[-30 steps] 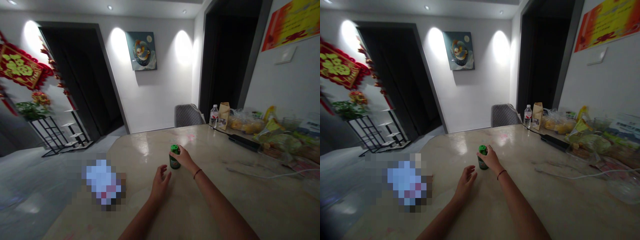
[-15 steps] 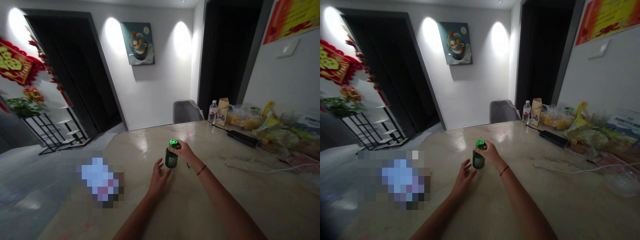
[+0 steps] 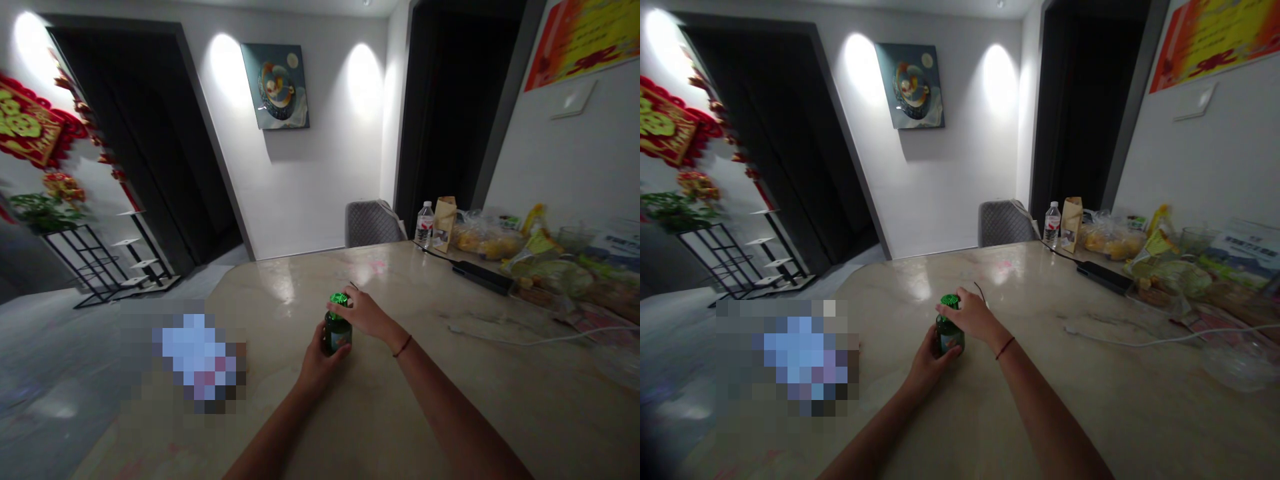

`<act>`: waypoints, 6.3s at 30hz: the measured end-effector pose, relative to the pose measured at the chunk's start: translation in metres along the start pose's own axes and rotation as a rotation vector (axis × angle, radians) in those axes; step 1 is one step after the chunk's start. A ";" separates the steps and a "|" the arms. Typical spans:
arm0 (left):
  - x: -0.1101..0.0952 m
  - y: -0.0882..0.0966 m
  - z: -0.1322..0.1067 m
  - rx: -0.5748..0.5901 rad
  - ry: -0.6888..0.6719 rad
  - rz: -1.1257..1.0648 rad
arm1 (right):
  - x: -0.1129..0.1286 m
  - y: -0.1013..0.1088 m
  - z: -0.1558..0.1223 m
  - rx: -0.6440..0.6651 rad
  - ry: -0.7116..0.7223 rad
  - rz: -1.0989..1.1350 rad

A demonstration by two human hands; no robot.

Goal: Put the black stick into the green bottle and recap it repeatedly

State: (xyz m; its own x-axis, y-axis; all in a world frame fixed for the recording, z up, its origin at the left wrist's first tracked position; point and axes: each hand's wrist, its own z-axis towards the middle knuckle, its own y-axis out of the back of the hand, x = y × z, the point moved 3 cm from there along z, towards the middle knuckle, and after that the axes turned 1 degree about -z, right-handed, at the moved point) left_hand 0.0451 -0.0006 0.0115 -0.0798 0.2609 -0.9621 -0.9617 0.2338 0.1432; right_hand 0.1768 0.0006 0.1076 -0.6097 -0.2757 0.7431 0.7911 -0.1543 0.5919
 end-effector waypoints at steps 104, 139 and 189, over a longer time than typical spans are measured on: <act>-0.020 0.001 -0.023 0.014 -0.185 0.351 | 0.012 0.034 -0.020 0.066 0.103 -0.122; -0.016 0.004 -0.020 -0.013 -0.110 0.329 | -0.004 0.027 -0.010 0.003 0.091 0.054; -0.018 0.007 -0.015 -0.118 0.001 0.177 | -0.048 -0.010 0.001 0.252 -0.040 0.478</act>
State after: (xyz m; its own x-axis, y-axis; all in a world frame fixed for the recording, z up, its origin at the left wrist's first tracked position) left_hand 0.0355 -0.0175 0.0267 -0.2503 0.2874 -0.9245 -0.9567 0.0729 0.2817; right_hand 0.1979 0.0167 0.0666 -0.1904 -0.2220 0.9563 0.9477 0.2127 0.2380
